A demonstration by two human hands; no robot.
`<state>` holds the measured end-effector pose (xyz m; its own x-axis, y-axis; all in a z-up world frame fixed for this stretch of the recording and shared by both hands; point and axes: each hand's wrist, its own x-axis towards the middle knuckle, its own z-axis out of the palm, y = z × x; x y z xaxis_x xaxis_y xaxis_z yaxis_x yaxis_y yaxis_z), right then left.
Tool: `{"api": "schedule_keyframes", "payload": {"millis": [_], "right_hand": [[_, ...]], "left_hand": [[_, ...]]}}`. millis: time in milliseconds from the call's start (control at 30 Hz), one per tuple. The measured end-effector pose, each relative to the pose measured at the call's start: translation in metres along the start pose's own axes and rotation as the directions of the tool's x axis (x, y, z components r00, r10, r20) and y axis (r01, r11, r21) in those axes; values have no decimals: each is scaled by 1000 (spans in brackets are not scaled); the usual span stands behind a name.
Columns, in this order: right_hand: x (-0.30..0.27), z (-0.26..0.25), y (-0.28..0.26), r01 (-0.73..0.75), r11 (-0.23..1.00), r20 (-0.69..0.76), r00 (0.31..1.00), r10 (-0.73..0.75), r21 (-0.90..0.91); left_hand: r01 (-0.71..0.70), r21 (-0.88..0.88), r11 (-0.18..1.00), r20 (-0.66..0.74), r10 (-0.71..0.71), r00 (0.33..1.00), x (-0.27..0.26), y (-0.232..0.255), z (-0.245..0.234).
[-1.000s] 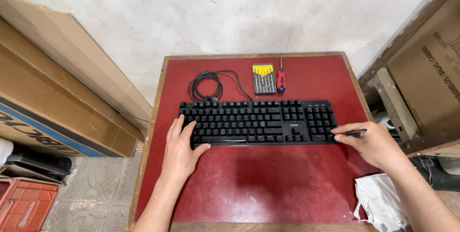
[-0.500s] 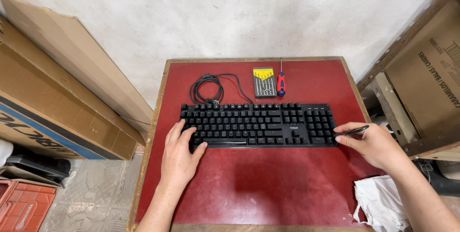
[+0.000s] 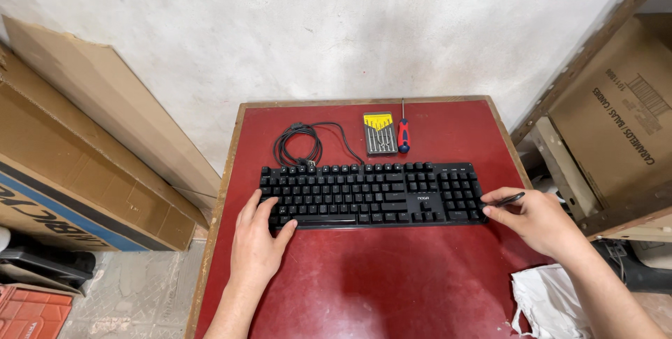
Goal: The person uses a keycap puller to remove keycaps from a black keyboard. They systematically pull off the keycaps and place them on the red table beside the keyboard.
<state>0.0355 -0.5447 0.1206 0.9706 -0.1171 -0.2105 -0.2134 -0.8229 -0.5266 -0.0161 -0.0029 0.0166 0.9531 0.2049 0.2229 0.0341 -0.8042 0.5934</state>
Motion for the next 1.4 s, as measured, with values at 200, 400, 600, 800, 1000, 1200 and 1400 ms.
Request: {"api": "schedule_keyframes", "payload": {"millis": [200, 400, 600, 800, 1000, 1200, 1400], "right_hand": [[0, -3, -10, -44, 999, 20, 999, 44, 14], [7, 0, 1, -14, 999, 11, 1000, 14, 37], [6, 0, -1, -36, 996, 4, 999, 36, 83], [1, -7, -5, 31, 995, 9, 999, -32, 98], [-5, -11, -12, 23, 998, 18, 1000, -24, 51], [-2, -6, -6, 47, 998, 22, 999, -48, 38], [1, -6, -2, 88, 995, 5, 996, -88, 46]], "left_hand": [[97, -8, 995, 66, -96, 993, 4, 7, -7], [92, -11, 996, 42, -91, 995, 6, 4, -2], [103, -8, 995, 61, -102, 993, 7, 7, -8], [89, 7, 996, 46, -89, 995, 6, 4, -6], [77, 2, 997, 49, -77, 996, 5, 10, -11], [31, 1, 1000, 33, -31, 999, 5, 3, -10], [-19, -11, 1000, -5, 19, 1000, 5, 5, -12]]}}
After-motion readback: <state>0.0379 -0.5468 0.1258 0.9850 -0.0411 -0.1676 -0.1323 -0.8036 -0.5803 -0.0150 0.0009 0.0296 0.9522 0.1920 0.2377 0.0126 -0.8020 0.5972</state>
